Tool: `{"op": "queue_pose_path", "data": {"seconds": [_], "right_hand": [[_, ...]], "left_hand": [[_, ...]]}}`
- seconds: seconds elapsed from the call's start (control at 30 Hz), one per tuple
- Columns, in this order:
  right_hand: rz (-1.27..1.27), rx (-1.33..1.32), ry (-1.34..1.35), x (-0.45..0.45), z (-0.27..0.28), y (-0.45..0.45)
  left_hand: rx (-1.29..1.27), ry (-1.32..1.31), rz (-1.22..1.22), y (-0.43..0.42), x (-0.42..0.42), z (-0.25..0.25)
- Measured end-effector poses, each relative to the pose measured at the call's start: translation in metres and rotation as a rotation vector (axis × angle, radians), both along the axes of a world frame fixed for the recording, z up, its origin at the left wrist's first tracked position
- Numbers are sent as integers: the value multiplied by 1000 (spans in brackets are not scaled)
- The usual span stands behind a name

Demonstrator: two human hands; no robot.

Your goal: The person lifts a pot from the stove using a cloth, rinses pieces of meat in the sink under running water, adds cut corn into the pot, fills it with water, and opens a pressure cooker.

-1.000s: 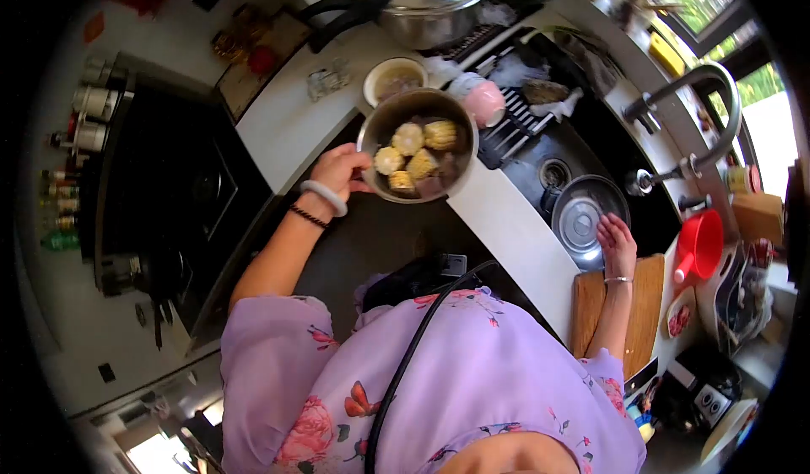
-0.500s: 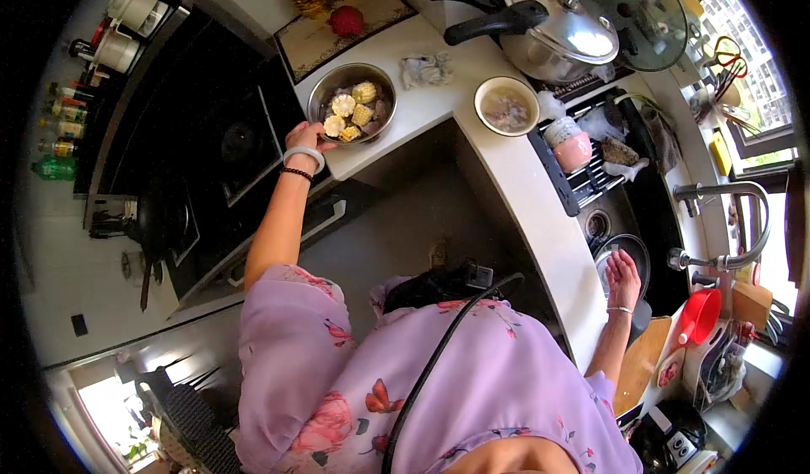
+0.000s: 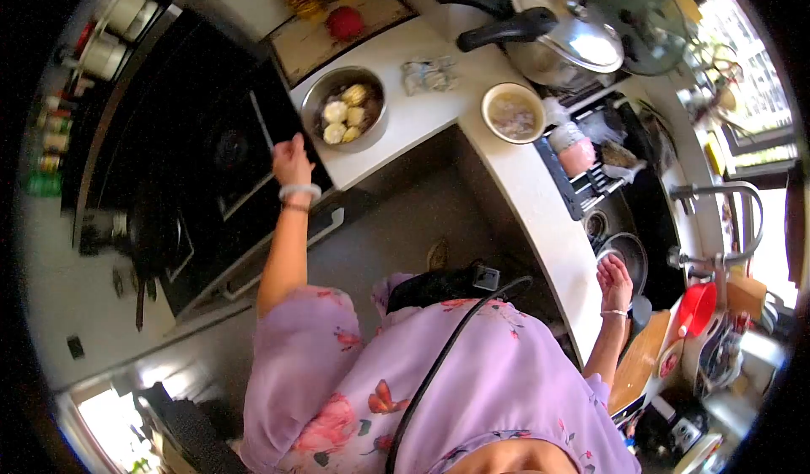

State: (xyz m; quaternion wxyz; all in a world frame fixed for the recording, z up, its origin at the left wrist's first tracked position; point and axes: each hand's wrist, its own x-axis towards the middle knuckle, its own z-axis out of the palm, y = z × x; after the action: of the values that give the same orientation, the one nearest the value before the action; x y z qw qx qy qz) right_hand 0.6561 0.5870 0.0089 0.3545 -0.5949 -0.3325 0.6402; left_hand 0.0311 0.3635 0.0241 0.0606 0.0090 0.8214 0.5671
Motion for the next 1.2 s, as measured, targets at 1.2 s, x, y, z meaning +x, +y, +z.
{"op": "queue_pose_path", "data": {"seconds": [1.2], "right_hand": [[-201,-5,536,-438,72,162]], "left_hand": [[-929,766,-1461,403,34,92]]}}
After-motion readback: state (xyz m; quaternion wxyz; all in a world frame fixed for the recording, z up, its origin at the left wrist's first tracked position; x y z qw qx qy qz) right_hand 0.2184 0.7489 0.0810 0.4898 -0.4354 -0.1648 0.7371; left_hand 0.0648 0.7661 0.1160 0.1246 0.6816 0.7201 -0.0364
